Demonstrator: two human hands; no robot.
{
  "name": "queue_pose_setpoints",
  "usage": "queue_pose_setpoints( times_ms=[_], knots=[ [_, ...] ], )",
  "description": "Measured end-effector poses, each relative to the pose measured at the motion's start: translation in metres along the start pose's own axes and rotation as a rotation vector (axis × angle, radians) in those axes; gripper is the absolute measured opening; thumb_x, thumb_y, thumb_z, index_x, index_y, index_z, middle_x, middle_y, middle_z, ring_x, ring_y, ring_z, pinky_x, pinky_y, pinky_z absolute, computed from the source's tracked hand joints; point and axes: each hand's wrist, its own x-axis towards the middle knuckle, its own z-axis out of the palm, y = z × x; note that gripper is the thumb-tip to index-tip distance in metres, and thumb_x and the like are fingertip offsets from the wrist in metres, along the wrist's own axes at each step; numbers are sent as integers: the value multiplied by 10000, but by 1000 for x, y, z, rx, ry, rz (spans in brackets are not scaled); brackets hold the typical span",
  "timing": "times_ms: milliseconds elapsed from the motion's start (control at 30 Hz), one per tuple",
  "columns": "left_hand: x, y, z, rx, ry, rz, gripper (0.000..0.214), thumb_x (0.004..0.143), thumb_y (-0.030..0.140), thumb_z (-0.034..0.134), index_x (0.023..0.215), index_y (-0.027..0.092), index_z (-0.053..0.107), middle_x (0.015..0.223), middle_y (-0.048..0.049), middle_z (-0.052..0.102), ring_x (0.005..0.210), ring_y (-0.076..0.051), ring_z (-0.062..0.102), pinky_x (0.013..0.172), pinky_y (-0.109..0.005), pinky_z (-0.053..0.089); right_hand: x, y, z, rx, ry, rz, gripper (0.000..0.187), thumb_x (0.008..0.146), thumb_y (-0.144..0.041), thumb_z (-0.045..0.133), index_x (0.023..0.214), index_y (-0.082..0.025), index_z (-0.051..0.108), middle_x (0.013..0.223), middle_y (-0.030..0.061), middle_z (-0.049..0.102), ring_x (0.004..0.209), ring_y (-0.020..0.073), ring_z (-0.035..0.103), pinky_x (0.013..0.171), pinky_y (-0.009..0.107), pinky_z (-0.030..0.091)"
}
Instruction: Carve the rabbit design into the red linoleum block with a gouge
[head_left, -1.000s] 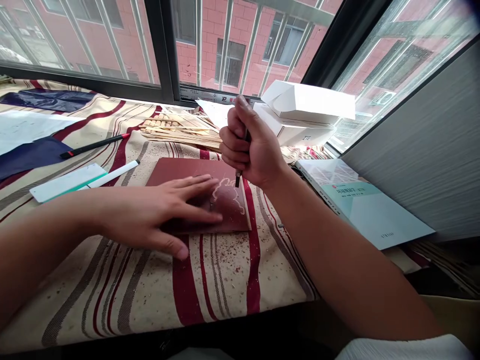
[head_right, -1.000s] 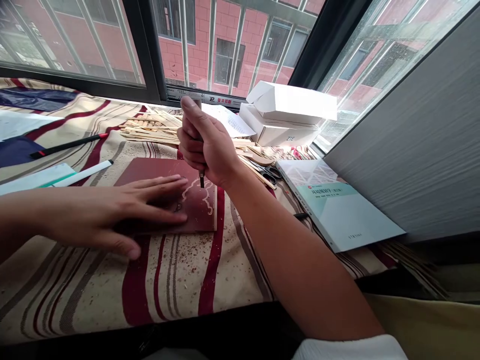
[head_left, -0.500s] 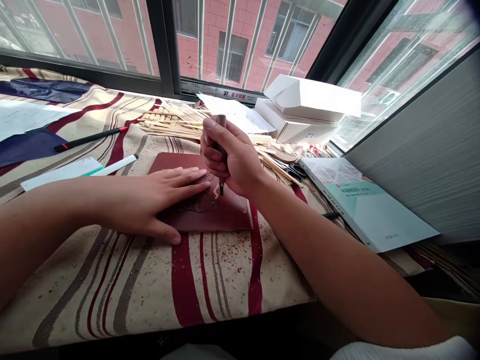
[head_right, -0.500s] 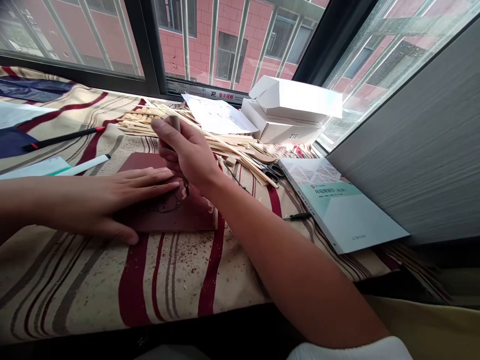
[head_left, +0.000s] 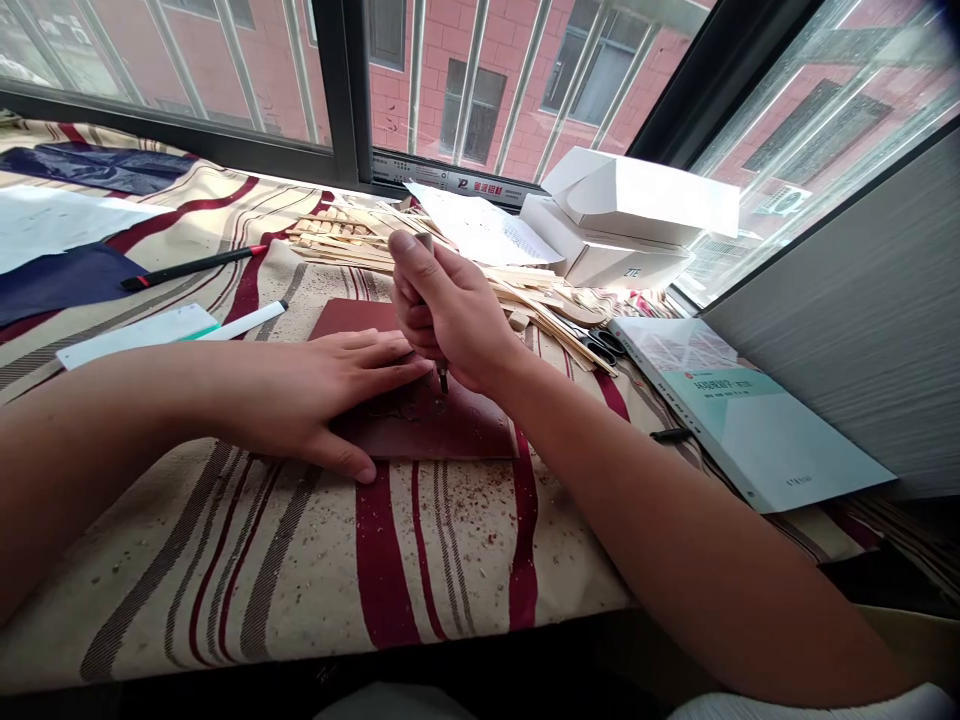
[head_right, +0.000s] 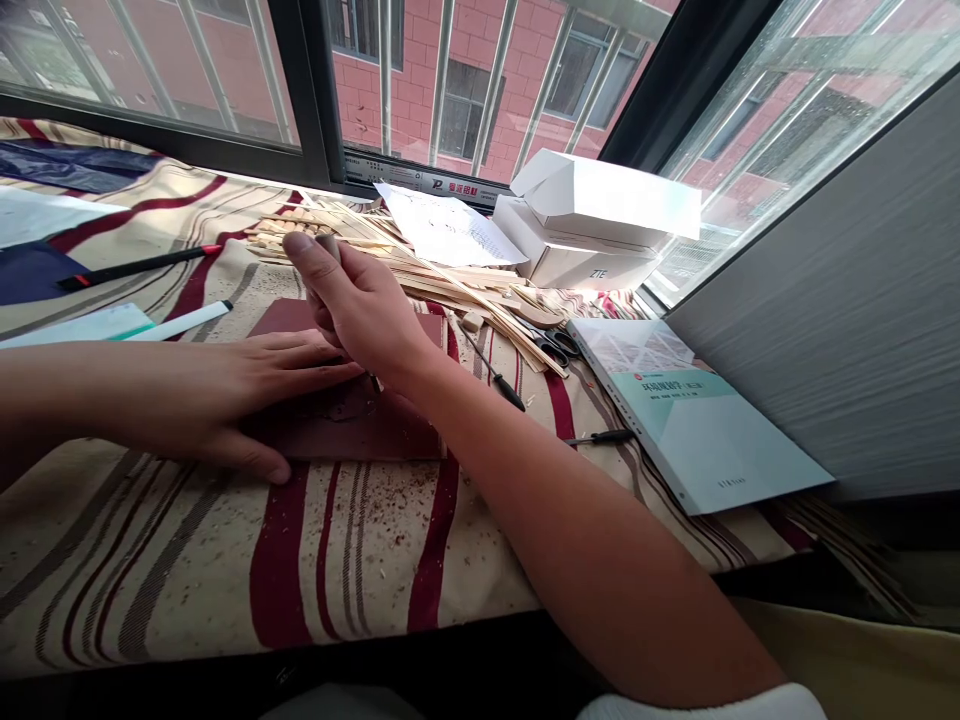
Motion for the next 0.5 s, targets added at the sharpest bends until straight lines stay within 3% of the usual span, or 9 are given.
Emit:
queue_pose_setpoints(
  times_ms=[167, 367, 433, 500],
  knots=[
    [1, -1, 0, -9, 14, 3, 1119, 897, 792, 613, 1733, 142, 251, 1818, -180, 253, 1673, -363, 251, 1355, -497, 238, 4, 1, 3, -13, -27, 48, 579, 1010, -513, 711, 649, -230, 358, 546, -115, 287, 454, 39, 183, 390, 174, 198],
    [4, 0, -2, -34, 34, 19, 1050, 870, 673, 742, 1674, 120, 355, 1773, -186, 363, 1624, -349, 350, 1342, -494, 278, 7, 7, -12, -10, -319, 80, 617, 991, -657, 667, 661, -235, 361, 533, -113, 258, 458, 50, 172, 396, 175, 189],
    [4, -2, 1, -31, 23, -12, 1121, 873, 708, 711, 1697, 77, 287, 1805, -225, 259, 1666, -380, 259, 1350, -521, 254, 10, 10, -15, 5, -227, 75, 615, 1003, -660, 648, 672, -238, 347, 532, -120, 244, 456, 49, 153, 399, 177, 179],
    [5, -5, 6, -24, -1, -51, 1214, 870, 772, 656, 1722, 45, 187, 1826, -256, 117, 1695, -416, 144, 1355, -557, 223, 13, 14, -15, 17, -20, 45, 603, 1018, -640, 638, 689, -243, 324, 532, -124, 244, 452, 51, 154, 401, 182, 183]
  ],
)
